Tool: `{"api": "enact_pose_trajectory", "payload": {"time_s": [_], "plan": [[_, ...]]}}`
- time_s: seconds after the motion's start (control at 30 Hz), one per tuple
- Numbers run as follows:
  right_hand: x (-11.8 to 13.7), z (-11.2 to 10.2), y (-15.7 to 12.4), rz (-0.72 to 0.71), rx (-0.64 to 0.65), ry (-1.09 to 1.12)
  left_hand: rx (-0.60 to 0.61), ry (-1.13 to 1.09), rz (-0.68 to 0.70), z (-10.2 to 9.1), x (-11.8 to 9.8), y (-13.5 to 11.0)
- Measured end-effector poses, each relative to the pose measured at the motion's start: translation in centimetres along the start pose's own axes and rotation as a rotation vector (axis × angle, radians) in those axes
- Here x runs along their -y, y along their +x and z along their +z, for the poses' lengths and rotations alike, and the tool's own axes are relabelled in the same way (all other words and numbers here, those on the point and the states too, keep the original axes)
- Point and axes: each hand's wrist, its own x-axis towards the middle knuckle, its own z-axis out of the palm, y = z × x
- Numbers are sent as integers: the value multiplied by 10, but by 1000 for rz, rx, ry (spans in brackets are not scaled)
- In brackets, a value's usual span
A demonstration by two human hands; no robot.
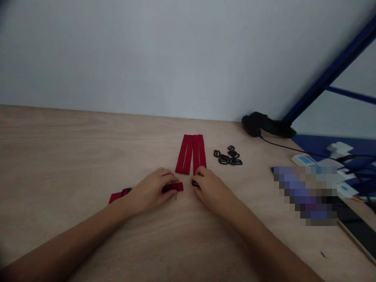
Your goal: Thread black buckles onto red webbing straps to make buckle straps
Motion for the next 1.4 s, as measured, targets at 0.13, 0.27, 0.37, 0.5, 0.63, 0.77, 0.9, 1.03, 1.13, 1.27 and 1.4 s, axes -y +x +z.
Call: {"api": "enact_pose_trajectory", "payload": {"time_s": [0.13, 0.27, 0.37, 0.5, 0.63, 0.77, 0.9, 1.03, 1.13, 1.27, 1.4], "plan": [[0, -3, 1, 6, 46, -121, 40, 10, 18, -6, 3, -1], [5, -3, 2, 82, 6, -266, 74, 39, 28, -13, 8, -2], [8, -5, 3, 169, -16, -280, 77, 8, 22, -11, 7, -2], [9, -7, 2, 240, -37, -265, 26, -44, -1, -5, 1, 0], [10, -6, 4, 206, -38, -120, 8, -99, -55, 0, 0, 2], [11, -3, 5, 157, -103, 71, 21, -126, -60, 3, 1, 2], [12, 1, 5, 132, -238, 175, -13, -167, 1, 0, -4, 3], [14, 3, 5, 107, -295, 242, 1, -323, -45, -6, -8, 3], [16, 4, 6, 42, -295, 244, 18, -402, -48, -7, -8, 4], [19, 4, 6, 8, -234, 209, 31, -398, 1, -3, -6, 5], [21, 4, 6, 5, -162, 229, 26, -365, 18, -1, -6, 5]]}}
